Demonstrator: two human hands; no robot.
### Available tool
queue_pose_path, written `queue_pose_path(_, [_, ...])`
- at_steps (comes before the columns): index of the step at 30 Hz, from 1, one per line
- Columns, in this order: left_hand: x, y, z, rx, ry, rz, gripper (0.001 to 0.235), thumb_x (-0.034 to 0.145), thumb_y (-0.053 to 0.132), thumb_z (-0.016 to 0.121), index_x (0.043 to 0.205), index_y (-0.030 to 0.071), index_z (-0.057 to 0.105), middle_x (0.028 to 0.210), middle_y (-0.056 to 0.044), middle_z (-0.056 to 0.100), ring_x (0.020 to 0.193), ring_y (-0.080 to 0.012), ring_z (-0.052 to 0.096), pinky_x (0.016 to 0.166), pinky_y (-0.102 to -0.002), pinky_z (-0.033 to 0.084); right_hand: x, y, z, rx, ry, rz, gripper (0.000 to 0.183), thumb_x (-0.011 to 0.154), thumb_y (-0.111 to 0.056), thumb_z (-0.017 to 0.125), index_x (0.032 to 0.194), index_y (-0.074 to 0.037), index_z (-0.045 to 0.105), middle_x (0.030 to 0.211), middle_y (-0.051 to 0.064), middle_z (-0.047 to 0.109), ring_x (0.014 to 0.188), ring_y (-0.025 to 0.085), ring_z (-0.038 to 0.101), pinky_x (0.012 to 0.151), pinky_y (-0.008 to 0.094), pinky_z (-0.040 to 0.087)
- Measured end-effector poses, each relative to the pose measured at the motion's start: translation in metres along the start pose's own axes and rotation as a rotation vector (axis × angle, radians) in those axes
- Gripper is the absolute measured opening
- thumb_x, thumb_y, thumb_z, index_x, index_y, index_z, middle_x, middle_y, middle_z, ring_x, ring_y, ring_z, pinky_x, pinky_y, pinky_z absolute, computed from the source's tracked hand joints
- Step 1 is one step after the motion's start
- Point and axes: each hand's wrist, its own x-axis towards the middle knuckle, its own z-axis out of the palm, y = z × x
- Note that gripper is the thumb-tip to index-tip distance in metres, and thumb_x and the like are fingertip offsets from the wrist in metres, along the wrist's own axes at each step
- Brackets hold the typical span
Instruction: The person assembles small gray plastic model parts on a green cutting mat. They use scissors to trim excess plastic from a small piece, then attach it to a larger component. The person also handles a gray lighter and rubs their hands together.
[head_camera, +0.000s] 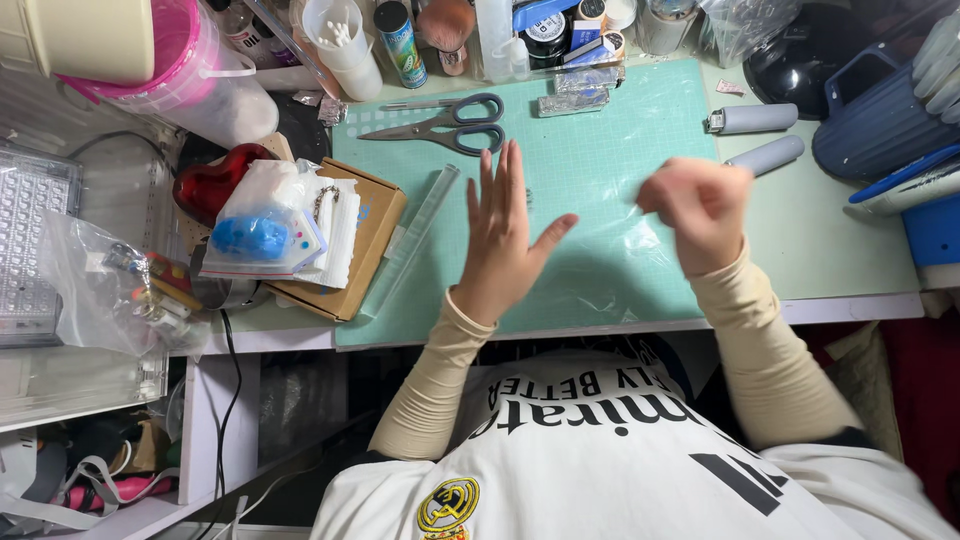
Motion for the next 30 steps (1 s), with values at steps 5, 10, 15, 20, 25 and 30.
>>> queue_pose_path(5, [-0.01,-0.023,0.013,0.292,-0.105,-0.048,0.073,0.104,0.037,0.056,0.157,-0.004,0.027,0.163,-0.025,0.031,0.156,-0.0391,0.022,0.125,-0.061,0.014,0.004,0.005,0.029,-0.608,-0.401,-0.49,0.063,0.101,-0.045,0.056,0.151,-0.008,0.048,0.162,0.028,0.032,0.152,0.044,0.024,0.116,0.061,0.023])
queue_pose_path(10, [-0.021,-0.034,0.023,0.315,-0.093,-0.002,0.072,0.103,0.035,0.057,0.156,-0.006,0.031,0.165,-0.027,0.027,0.156,-0.0384,0.022,0.125,-0.059,0.013,0.05,-0.003,0.045,-0.792,-0.403,-0.486,0.077,0.103,-0.055,0.046,0.164,-0.011,0.031,0.172,0.024,0.017,0.161,0.042,0.01,0.127,0.065,0.006])
queue_pose_path(15, [-0.019,-0.036,0.018,0.448,-0.154,-0.018,0.072,0.099,0.032,0.055,0.158,-0.003,0.032,0.168,-0.022,0.026,0.158,-0.0323,0.022,0.127,-0.054,0.013,0.025,-0.009,0.054,-0.281,-0.881,-0.7,0.096,0.096,-0.07,0.031,0.164,-0.003,0.014,0.171,0.023,0.01,0.158,0.04,0.004,0.124,0.063,-0.001])
queue_pose_path(20, [-0.019,-0.029,0.02,0.314,-0.098,-0.026,0.07,0.103,0.037,0.055,0.155,-0.005,0.033,0.166,-0.023,0.026,0.156,-0.0341,0.022,0.126,-0.057,0.013,0.055,0.026,-0.002,-0.683,-0.871,-0.478,0.093,0.096,-0.07,0.024,0.161,-0.005,0.014,0.169,0.019,0.01,0.157,0.033,0.002,0.122,0.057,-0.003])
queue_pose_path(25, [-0.016,-0.03,0.02,0.311,-0.104,-0.044,0.071,0.102,0.037,0.053,0.156,-0.006,0.033,0.166,-0.022,0.026,0.157,-0.0338,0.022,0.127,-0.057,0.012,0.078,0.032,0.033,-0.937,-0.599,-0.675,0.095,0.096,-0.072,0.023,0.163,-0.005,0.013,0.17,0.018,0.015,0.161,0.029,0.004,0.128,0.055,0.001])
queue_pose_path(30, [-0.017,-0.035,0.017,0.288,-0.078,0.014,0.069,0.105,0.036,0.051,0.157,-0.005,0.032,0.167,-0.022,0.024,0.158,-0.035,0.02,0.127,-0.056,0.011,0.017,0.013,0.041,-0.476,-0.894,-0.693,0.1,0.097,-0.074,0.022,0.162,0.001,0.011,0.169,0.027,0.012,0.158,0.035,0.003,0.125,0.058,0.002])
